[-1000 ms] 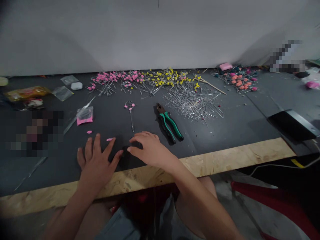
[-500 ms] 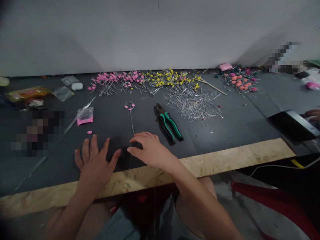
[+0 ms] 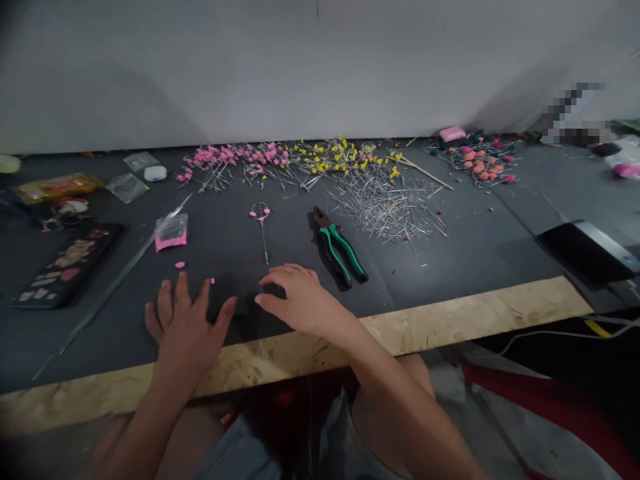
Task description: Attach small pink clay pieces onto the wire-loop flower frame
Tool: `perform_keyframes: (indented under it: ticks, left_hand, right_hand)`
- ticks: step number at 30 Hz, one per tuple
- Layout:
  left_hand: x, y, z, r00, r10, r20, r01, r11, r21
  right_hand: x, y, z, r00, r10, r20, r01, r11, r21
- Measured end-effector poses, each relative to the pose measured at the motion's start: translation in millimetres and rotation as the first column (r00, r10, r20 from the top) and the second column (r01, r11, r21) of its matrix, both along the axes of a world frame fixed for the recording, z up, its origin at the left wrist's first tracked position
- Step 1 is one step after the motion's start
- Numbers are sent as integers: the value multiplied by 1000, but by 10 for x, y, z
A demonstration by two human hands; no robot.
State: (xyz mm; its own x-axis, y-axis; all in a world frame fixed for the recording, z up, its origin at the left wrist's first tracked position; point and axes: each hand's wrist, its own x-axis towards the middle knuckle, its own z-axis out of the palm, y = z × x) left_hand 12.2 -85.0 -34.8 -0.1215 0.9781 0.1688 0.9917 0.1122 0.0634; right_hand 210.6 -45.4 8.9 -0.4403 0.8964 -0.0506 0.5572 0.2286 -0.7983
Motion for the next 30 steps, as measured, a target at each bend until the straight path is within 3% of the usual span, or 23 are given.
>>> perform_keyframes:
  ticks: [14,30]
  left_hand:
    - [-107,191,-1,963,154,223,-178,980,92]
    - [-149,326,42,960,127,252,-172,971,168]
  right_hand:
    - [5,1,6,1000,8,-12,-8,1000,-1]
    - [15,3,24,999,8,-32,-10,999,-37]
